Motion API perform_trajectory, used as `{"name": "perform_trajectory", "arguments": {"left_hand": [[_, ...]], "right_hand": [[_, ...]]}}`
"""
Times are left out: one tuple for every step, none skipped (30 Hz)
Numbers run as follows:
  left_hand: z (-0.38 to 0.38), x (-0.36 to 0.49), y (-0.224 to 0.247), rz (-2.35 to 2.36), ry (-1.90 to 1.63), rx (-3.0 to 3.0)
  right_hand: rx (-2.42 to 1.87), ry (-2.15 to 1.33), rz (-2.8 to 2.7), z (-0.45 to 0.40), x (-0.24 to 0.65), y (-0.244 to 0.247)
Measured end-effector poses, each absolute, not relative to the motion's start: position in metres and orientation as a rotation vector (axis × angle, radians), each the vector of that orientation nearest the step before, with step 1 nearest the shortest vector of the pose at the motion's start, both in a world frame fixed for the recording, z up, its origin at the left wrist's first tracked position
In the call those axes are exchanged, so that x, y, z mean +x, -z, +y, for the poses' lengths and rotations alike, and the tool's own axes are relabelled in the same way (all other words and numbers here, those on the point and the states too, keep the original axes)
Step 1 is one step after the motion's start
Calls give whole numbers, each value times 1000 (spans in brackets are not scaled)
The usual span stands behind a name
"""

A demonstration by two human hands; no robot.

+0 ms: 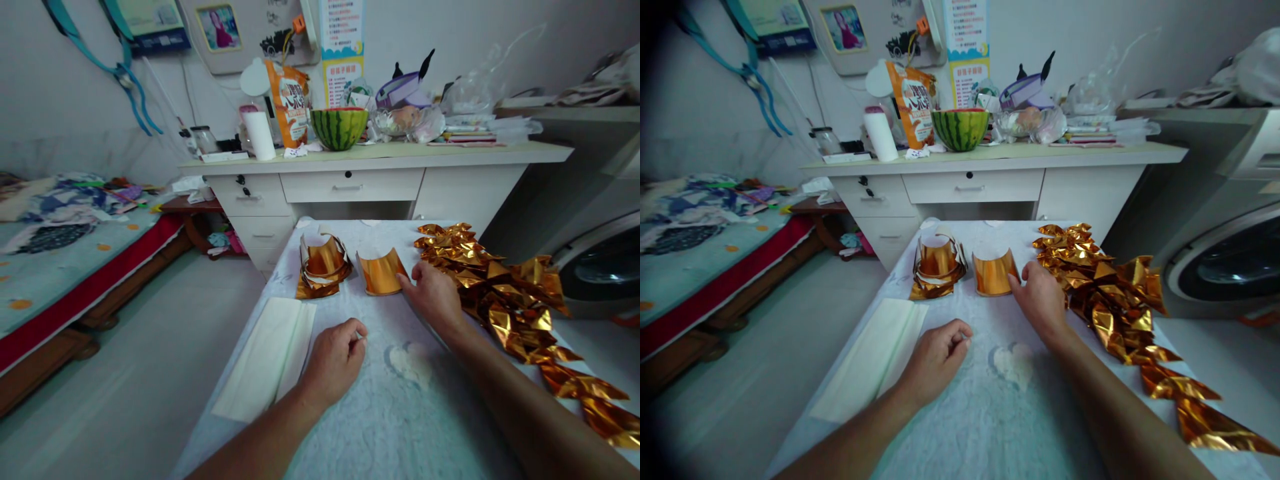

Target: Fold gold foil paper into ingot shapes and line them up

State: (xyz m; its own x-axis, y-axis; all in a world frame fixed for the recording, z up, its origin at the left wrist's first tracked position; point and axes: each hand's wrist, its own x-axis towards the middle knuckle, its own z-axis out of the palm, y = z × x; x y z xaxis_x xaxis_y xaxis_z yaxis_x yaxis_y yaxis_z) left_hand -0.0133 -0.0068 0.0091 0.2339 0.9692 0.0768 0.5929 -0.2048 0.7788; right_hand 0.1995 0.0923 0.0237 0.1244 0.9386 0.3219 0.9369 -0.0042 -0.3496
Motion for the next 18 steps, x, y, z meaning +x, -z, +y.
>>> {"name": "perform_trajectory", "arguments": {"left_hand": [[-7, -13, -9, 1431, -777, 1889], [-7, -13, -8, 1430, -777, 1891], [-7, -13, -8, 1431, -776, 1894], [-7, -13, -8, 1433, -773, 1898], [-7, -13, -8, 1437, -769, 1901], [-7, -13, -8, 1440, -764, 1902], [-7, -13, -8, 1445, -757, 1903], [-7, -13, -9, 1449, -750, 1905], [-7, -12, -10, 1452, -743, 1905], [-7, -12, -10, 1455, -735, 1904], [-7, -12, -11, 1459, -728, 1903], [-7, -12, -11, 1463, -722, 1903], [-7, -11, -11, 1465, -719, 1904], [-7, -11, -11, 1464, -717, 1907], [-7, -12, -11, 1462, -718, 1911], [-7, -12, -10, 1458, -718, 1917], [-8, -12, -10, 1455, -718, 1922], [-8, -12, -10, 1455, -717, 1924]], "right_hand": [[-1937, -4, -1802, 93, 200, -23], [-1938, -7, -1796, 94, 200, -22], [-1939, -10, -1791, 94, 202, -21], [-1939, -11, -1786, 94, 203, -19], [-1938, -13, -1783, 94, 205, -17], [-1935, -14, -1781, 94, 207, -15], [-1932, -15, -1779, 94, 209, -13], [-1927, -13, -1778, 94, 210, -11], [-1923, -10, -1775, 94, 212, -8], [-1918, -5, -1772, 94, 213, -6], [-1911, -1, -1769, 94, 213, -5], [-1903, 4, -1768, 93, 214, -3], [-1894, 9, -1769, 93, 215, -2], [-1883, 13, -1770, 93, 215, -2], [-1870, 19, -1771, 93, 215, -1], [-1855, 27, -1771, 92, 216, -1], [-1837, 38, -1768, 92, 216, -2], [-1817, 50, -1762, 92, 217, -3]]}}
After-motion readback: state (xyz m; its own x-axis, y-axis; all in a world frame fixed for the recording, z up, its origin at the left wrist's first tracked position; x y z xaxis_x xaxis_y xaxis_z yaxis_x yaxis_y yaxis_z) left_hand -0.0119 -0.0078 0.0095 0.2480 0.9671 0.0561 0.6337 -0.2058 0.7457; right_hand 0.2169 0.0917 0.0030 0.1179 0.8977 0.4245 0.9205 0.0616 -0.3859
